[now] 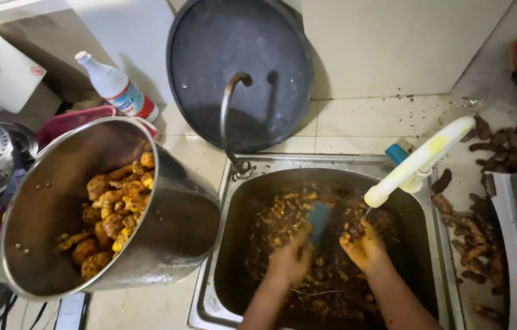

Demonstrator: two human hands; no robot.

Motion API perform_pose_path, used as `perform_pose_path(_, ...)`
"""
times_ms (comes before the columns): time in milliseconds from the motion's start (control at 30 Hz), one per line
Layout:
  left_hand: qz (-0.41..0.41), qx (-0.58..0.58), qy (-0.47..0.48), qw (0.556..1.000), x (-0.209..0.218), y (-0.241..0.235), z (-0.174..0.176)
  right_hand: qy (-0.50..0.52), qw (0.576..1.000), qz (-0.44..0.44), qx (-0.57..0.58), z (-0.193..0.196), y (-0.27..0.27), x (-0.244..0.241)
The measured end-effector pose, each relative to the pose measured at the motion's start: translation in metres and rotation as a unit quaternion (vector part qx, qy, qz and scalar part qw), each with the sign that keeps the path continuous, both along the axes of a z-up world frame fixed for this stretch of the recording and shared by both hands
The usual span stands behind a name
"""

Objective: Washing and scrubbing turmeric roots in a sink to remove dirt and debris.

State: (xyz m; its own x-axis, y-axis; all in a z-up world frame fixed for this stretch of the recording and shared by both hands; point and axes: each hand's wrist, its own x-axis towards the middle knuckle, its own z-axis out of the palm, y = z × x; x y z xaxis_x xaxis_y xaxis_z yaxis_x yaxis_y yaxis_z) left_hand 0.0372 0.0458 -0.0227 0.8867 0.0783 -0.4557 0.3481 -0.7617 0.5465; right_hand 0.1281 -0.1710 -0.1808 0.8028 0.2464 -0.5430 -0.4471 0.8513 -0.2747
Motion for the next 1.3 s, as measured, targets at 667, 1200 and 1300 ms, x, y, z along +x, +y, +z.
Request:
perform_pose_path(667,-0.201,0.146,0.052,0.967,0.048,-0.038,-0.093,0.087,0.993,0.047,-0.069,0.039,0.009,-0.003)
perform_pose_path(1200,0.009,-0.064,0.041,0.997,0.060,-0.018,-0.027,0.053,0.976,0.134,-0.162,0.010,0.001,0.001)
perform_pose_path(1300,-0.034,-0.078,0.056,0.995,0.043,-0.051,0.071,0.142,0.954,0.165,-0.207,0.014,0.015,-0.007)
